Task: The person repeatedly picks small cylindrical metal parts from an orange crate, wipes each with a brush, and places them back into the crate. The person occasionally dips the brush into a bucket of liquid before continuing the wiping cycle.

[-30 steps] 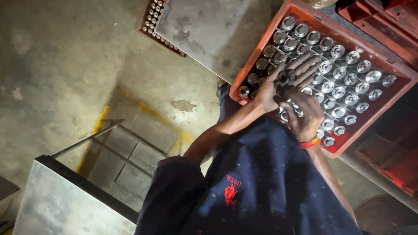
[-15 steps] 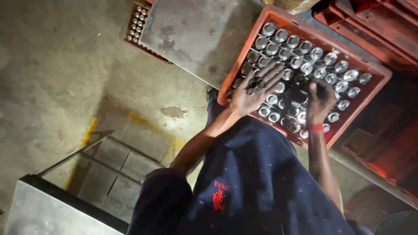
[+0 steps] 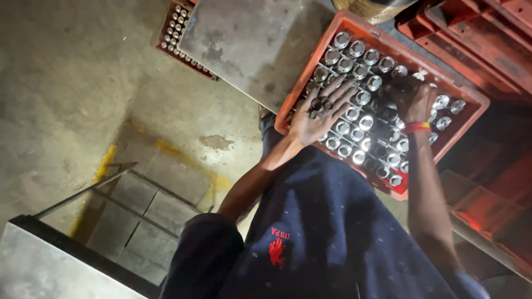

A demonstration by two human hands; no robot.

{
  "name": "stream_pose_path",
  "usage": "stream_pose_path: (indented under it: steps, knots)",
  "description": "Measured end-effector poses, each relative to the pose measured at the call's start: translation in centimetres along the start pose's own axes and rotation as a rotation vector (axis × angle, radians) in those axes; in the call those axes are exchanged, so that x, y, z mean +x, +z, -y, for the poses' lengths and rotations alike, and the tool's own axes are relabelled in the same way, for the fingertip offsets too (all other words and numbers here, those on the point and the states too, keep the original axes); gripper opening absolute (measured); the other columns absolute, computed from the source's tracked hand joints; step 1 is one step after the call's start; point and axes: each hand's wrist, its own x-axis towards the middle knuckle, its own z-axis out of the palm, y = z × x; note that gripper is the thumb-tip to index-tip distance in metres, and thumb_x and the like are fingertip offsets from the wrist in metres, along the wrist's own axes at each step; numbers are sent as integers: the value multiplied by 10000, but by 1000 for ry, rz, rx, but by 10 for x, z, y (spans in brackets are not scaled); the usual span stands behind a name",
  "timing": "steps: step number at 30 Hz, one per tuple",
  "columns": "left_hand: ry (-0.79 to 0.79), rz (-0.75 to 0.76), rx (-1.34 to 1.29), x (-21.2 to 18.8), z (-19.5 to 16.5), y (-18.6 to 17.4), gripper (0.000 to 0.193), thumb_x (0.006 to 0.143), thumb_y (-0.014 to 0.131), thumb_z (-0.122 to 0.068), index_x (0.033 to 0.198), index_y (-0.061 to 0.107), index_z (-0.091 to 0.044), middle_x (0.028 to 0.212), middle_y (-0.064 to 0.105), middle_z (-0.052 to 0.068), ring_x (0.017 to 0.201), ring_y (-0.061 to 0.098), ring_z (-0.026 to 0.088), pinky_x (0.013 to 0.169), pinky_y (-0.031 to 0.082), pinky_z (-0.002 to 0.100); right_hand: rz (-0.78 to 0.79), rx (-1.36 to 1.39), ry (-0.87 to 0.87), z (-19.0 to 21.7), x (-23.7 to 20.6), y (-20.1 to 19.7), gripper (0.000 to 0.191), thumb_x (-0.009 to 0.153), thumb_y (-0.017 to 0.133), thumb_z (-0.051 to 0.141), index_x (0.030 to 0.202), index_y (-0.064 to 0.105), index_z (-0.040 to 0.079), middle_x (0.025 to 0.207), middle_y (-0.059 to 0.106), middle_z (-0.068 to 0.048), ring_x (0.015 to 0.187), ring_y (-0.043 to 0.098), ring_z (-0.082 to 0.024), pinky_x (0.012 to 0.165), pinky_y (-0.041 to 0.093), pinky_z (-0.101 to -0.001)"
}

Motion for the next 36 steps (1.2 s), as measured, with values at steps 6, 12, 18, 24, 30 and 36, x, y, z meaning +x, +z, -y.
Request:
stream_pose_path:
  steps: [6, 12, 18, 24, 30, 36]
  knots:
    - [-30, -7, 3, 5, 9, -6, 695, 1129, 352, -481, 1671, 238, -62, 1725, 263, 126, 1599, 257, 260, 1318, 229, 426, -312, 279, 151, 62, -41, -5, 284, 1124, 785, 245, 1103, 745, -35, 970, 749, -140, 876, 684, -252, 813, 560, -405]
    - [-96, 70, 11, 7, 31, -9, 713, 1150, 343, -501, 1670, 246, -22, 1703, 322, 163, 1598, 288, 279, 1333, 261, 411, -148, 154, -210, 150, -82, 2, 275, 985, 818, 174, 1172, 738, -12, 1151, 752, -158, 1043, 716, -298, 917, 561, -390]
    - [-165, 56, -72, 1, 45, -22, 627, 1237, 332, -436, 1633, 286, 48, 1663, 344, 194, 1573, 330, 279, 1073, 346, 339, -25, 103, -127, 145, -84, -1, 187, 967, 818, 129, 1133, 774, 55, 1136, 774, -120, 1052, 710, -252, 943, 552, -360]
    - [-146, 14, -133, 6, 36, -21, 683, 1139, 366, -460, 1651, 257, -22, 1695, 302, 158, 1585, 275, 274, 1310, 238, 420, -344, 617, 205, 74, -70, 6, 192, 1077, 744, 143, 1194, 719, -7, 1104, 731, -76, 1024, 683, -160, 939, 561, -325]
    - [-56, 71, -105, 9, 14, -6, 685, 1149, 361, -456, 1649, 248, -2, 1708, 275, 177, 1597, 251, 305, 1339, 197, 450, -309, 501, 79, 0, -8, 16, 173, 1074, 785, 135, 1115, 686, -1, 1056, 746, -99, 975, 717, -172, 895, 576, -323]
    - [-32, -90, -103, 2, 8, 3, 668, 1133, 342, -438, 1647, 237, -25, 1711, 251, 159, 1591, 239, 276, 1322, 204, 428, -206, -8, 188, -28, 18, 28, 193, 998, 815, 280, 1146, 812, 156, 1104, 765, -34, 945, 736, -205, 921, 580, -417]
